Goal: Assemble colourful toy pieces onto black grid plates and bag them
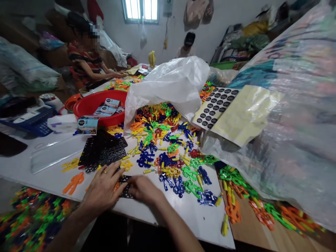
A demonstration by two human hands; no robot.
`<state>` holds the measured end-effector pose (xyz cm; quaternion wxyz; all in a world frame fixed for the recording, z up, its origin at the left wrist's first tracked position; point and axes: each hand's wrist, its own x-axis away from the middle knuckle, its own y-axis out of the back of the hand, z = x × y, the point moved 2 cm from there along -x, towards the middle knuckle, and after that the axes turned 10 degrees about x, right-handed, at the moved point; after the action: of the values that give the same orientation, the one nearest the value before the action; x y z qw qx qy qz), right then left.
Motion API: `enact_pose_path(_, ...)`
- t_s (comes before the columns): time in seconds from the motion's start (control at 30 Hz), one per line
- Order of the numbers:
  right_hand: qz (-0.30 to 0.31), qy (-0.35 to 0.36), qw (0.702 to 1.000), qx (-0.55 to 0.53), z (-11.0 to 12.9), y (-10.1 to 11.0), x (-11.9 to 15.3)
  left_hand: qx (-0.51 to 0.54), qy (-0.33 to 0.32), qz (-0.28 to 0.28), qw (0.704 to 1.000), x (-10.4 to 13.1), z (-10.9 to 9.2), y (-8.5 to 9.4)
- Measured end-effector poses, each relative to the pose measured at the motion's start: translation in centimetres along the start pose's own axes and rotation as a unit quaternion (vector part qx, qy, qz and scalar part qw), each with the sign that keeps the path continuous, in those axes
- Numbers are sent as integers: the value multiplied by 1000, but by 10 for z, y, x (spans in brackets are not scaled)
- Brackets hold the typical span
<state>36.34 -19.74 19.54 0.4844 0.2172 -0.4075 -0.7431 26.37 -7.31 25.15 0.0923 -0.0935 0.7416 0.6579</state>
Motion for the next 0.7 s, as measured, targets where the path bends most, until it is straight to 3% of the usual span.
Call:
enact_pose_path(0.07, -61, -111, 987, 95, -32, 42, -12, 1, -6, -9, 1000, 0, 2, -3)
enact_pose_path(0.13, -81, -222, 950, 203, -60, 78, -30, 4, -8, -17, 1000, 0, 4, -4)
enact_pose_path(0.23, -60, -260, 929, 256, -79, 101, -58, 7, -16, -29, 999, 2, 6, -6)
enact_pose_path(0.3, -76, -248, 930, 259, -75, 98, -76, 7, -15, -34, 999, 2, 6, -8)
enact_pose_path(0.53, -77, -228, 932, 272, -50, 53, -116, -9, -19, -73, 997, 2, 5, -12)
enact_pose_path(0.7, -74, -253, 929, 258, -61, 67, -100, -14, -32, -93, 995, 5, 9, -13)
